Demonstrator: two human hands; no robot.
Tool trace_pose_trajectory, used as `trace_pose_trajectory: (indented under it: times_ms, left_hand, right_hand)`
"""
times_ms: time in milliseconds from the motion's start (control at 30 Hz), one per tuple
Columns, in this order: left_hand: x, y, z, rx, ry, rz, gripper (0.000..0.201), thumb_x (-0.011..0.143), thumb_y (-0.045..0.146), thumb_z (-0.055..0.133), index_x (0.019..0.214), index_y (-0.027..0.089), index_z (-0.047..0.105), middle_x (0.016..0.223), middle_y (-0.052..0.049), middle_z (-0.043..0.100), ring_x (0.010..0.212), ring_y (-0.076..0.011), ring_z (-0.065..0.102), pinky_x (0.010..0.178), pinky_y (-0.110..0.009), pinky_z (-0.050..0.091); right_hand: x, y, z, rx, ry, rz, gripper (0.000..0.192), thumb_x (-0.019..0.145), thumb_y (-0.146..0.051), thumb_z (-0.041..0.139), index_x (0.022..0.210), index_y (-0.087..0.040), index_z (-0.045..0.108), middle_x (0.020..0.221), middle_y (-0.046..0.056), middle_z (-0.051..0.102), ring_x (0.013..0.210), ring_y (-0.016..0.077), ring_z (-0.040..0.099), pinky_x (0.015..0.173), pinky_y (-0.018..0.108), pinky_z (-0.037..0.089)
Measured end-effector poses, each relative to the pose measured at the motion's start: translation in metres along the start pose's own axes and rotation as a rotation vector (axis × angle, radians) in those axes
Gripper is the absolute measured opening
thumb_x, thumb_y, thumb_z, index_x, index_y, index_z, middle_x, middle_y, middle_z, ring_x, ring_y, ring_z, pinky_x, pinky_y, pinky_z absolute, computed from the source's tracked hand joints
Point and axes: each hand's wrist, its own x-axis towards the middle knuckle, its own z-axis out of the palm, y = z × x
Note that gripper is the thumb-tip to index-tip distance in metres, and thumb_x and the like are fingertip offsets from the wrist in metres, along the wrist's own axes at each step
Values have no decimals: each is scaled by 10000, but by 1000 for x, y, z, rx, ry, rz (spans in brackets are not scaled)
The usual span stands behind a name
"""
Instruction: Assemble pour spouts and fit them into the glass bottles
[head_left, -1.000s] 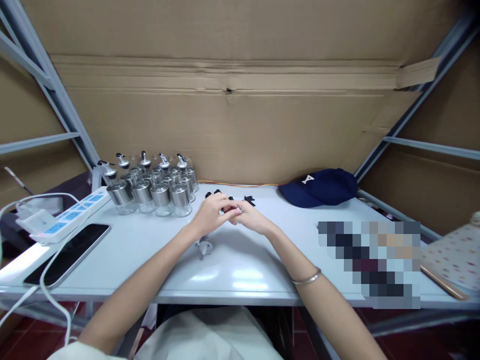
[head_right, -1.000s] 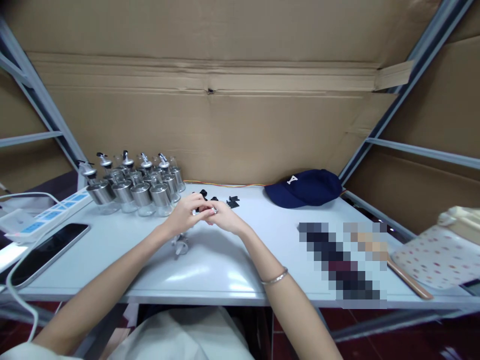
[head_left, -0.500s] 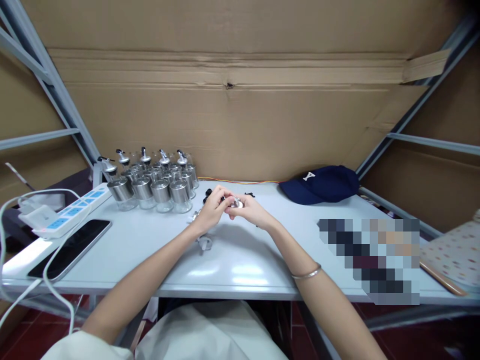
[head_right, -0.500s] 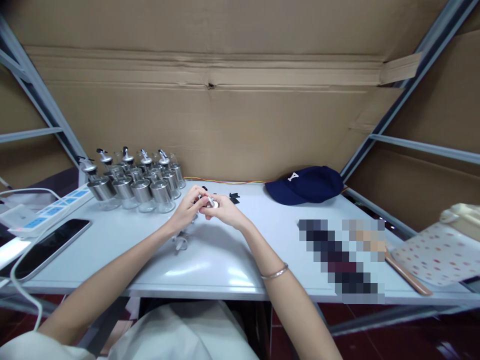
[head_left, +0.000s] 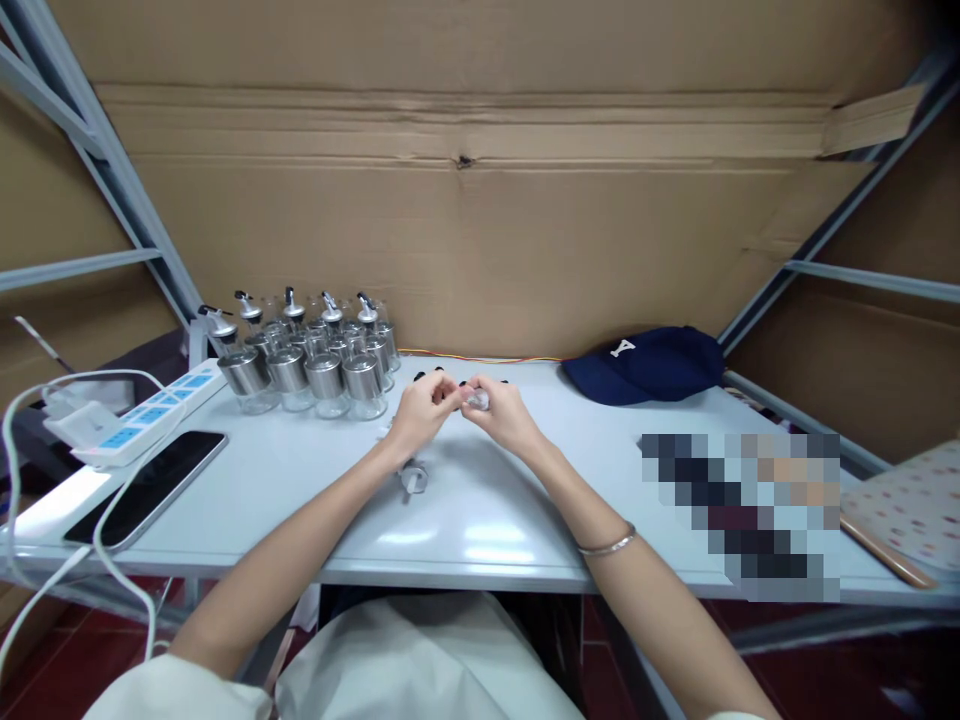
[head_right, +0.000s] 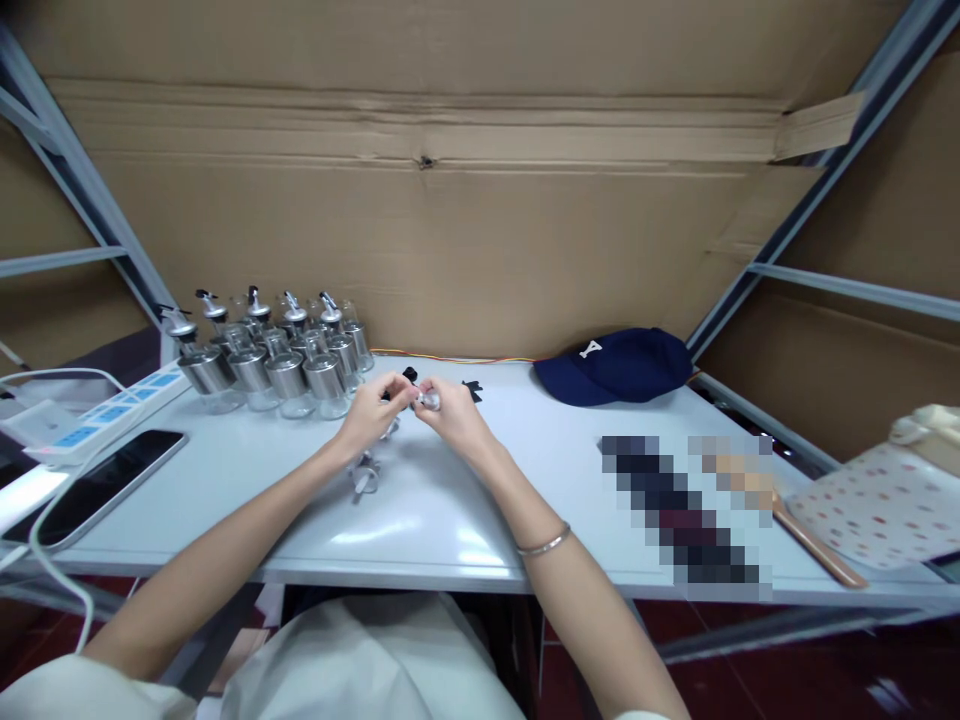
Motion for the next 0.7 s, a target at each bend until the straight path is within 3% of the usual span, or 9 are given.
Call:
trace_pose_trajectory:
  times_ms: [133, 233, 367, 500, 700]
  left_hand:
    - [-6, 6, 9, -19, -101, -7, 331, 803, 473, 537, 663, 173, 530, 642, 18, 525, 620, -112, 447, 604, -243, 344]
    - [-9, 10, 11, -71, -115, -25, 297, 774, 450, 585, 681, 176, 514, 614, 37, 489, 595, -101, 428, 585, -235, 337]
    - [-10, 9, 12, -188, -100, -92, 272, 838, 417, 487, 717, 175, 515, 560, 48, 436, 546, -91, 404, 546, -226, 320]
    - [-10, 9, 11, -187, -36, -103, 248, 839, 391, 482, 720, 174, 500, 557, 49, 441, 523, -83, 392, 523, -220, 307]
    - [-2, 7, -1, -208, 216, 21, 229, 862, 388, 474, 772, 178, 494, 661, 23, 503, 618, -92, 485, 592, -211, 394]
  right_hand:
    - [-3, 3, 0, -301, 37, -119, 60, 811, -225, 494, 815, -188, 541, 800, 61, 641, 679, 164, 549, 609, 240, 340]
    - [-4, 4, -1, -469, 76, -151, 100, 838, -168, 453, 843, -173, 553, 831, 88, 651, 692, 178, 566, 568, 248, 297]
    - [-4, 1, 1, -559, 125, -145, 101, 847, -171, 459, 830, -166, 559, 832, 99, 657, 689, 185, 577, 558, 258, 283]
    - [-1, -3, 7, -400, 165, -60, 46, 818, -212, 520, 824, -180, 553, 800, 78, 662, 683, 186, 588, 579, 251, 319]
    - [5, 12, 3, 119, 121, 144, 136, 743, -296, 605, 763, -179, 537, 597, -2, 582, 528, 132, 532, 558, 241, 395]
